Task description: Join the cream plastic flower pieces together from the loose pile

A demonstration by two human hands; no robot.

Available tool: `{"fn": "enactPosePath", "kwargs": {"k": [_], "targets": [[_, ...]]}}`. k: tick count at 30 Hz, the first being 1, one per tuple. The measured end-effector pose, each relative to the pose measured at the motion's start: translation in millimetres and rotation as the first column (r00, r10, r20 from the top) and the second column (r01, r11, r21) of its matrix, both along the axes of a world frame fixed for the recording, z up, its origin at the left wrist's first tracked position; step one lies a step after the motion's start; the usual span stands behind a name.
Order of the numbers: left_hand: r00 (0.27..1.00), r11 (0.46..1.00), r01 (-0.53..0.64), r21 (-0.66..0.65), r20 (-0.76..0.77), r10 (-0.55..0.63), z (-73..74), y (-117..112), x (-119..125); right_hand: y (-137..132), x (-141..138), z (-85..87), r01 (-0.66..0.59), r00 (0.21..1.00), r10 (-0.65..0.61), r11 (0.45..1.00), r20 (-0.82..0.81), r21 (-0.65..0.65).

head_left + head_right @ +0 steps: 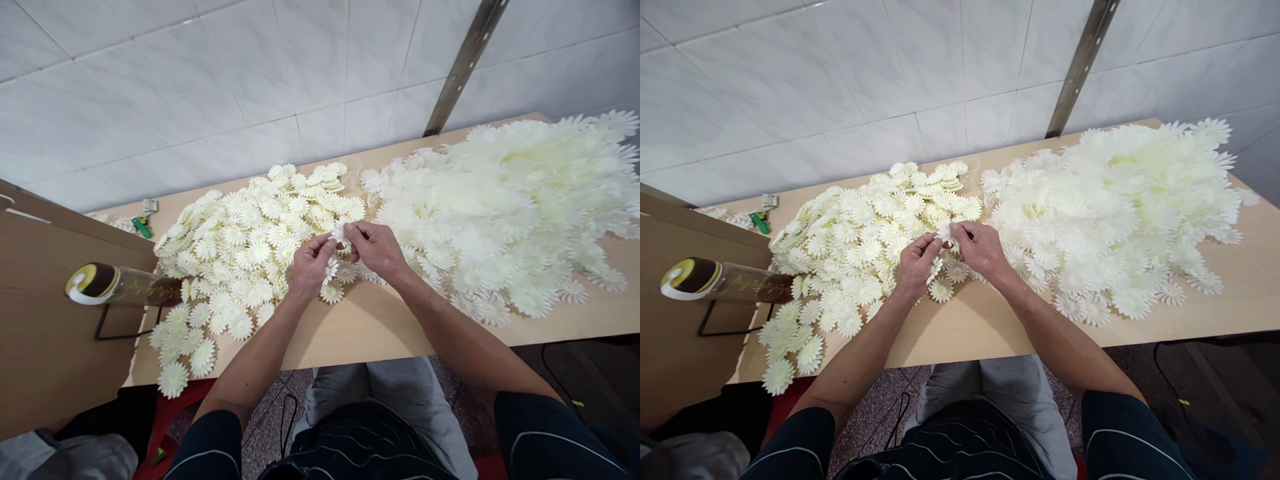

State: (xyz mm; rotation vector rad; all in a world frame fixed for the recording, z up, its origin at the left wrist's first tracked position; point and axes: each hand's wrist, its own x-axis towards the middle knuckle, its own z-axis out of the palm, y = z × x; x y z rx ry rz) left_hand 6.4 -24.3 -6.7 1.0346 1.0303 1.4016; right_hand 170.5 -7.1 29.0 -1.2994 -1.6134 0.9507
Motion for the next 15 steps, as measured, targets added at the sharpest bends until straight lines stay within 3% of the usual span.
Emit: {"fn": "enactPosePath", "kwargs": {"k": [8,15], "targets": [[0.999,1.000,-0.020,0.012,0.036,0.019,-9.0,2.2,-0.5,1.2,0.2,-5.7,0.029,0.996,-0.035,0.997,0.085,0.075],[0.999,1.000,-0.030,-0.001,0.015,0.030,-5.9,1.6,1.7,2.8,-1.7,-8.0,0.070,0.993,-0.076,0.995,0.092,0.068]]}}
